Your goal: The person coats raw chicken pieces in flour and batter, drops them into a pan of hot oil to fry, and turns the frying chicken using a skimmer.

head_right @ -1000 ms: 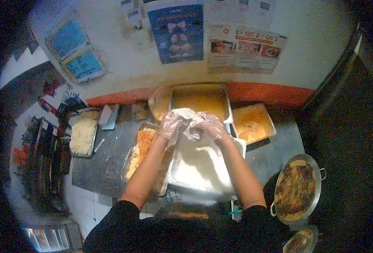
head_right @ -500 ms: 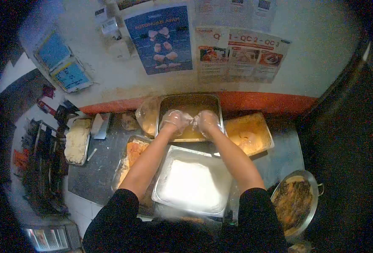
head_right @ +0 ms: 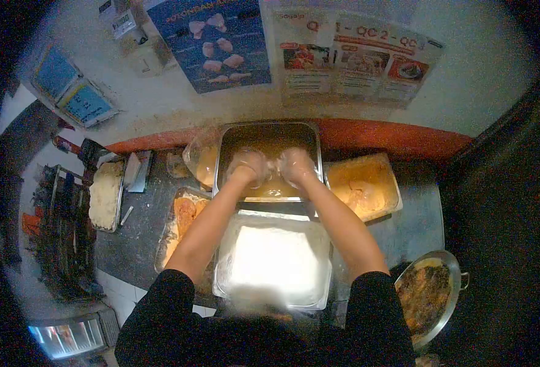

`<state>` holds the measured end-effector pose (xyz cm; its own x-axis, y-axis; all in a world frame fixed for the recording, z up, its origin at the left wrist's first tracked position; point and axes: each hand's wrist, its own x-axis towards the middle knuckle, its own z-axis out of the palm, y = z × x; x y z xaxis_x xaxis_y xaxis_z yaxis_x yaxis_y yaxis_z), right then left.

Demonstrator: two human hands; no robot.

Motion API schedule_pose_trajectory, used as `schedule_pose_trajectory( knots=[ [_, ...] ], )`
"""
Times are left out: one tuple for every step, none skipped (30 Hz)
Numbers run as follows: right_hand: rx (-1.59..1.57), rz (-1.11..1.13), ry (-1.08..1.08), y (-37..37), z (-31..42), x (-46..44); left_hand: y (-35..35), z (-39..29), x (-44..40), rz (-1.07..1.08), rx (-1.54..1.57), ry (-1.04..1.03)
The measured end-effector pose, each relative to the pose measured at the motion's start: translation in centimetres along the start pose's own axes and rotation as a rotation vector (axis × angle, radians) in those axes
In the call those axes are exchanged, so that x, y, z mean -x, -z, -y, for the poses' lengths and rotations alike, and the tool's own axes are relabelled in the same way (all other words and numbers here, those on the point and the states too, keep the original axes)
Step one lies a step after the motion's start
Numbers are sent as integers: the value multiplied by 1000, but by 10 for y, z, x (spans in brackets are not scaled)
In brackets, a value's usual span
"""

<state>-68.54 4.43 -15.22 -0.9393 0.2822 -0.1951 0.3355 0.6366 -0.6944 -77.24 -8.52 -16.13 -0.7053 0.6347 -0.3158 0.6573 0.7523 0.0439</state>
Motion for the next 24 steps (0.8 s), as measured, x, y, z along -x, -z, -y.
schedule_pose_trajectory(
  knots=[
    [-151,-36,23,7,6,5,28,-7,23,-6,72,74],
    [-87,-150,20,20,20,16,51,-12,40,-15,144,146],
    [-91,-153,18,29,27,19,65,-12,51,-15,140,144],
    [-149,-159,71,38,31,19,76,-11,60,-104,136,110],
    [-206,-163,124,46,37,22,86,-9,69,-191,134,76],
    [-206,-164,122,54,43,27,94,-9,79,-314,193,34],
    [-259,-213,205,62,51,33,99,-9,84,-313,194,33],
    [-284,-238,248,67,57,40,103,-8,88,-540,160,-1],
    [-309,-262,292,72,64,47,105,-7,91,-769,123,-35],
    [-338,-404,397,74,69,57,87,2,80,-892,88,-95],
    [-367,-546,506,75,73,62,80,2,76,-898,87,-92],
    [-471,-543,503,51,51,45,73,1,74,-848,47,-14],
    [-576,-543,502,28,30,30,65,-1,74,-794,8,64],
    [-579,-408,239,11,25,29,55,-2,77,-722,74,-11],
    [-573,-269,-21,0,22,32,38,0,76,-719,75,-5],
    [-571,-266,-15,-6,22,38,20,3,69,-633,113,60],
    [-368,-275,-29,-9,22,45,15,5,65,-555,151,122],
    [-163,-285,-43,-10,23,46,12,9,60,-570,152,124],
    [-159,-285,-39,-12,22,46,10,11,59,-593,148,87],
    [-700,-294,31,-18,20,50,5,14,61,-607,145,51],
    [-1241,-289,96,-25,16,55,-3,18,65,-615,144,16],
    [-1152,-258,177,-11,29,74,-17,27,65,-765,84,-29],
    [-1114,-312,225,-6,35,85,33,4,123,-813,283,-4],
    [-1082,-308,265,-3,29,93,42,4,141,-829,216,-97]
  ],
)
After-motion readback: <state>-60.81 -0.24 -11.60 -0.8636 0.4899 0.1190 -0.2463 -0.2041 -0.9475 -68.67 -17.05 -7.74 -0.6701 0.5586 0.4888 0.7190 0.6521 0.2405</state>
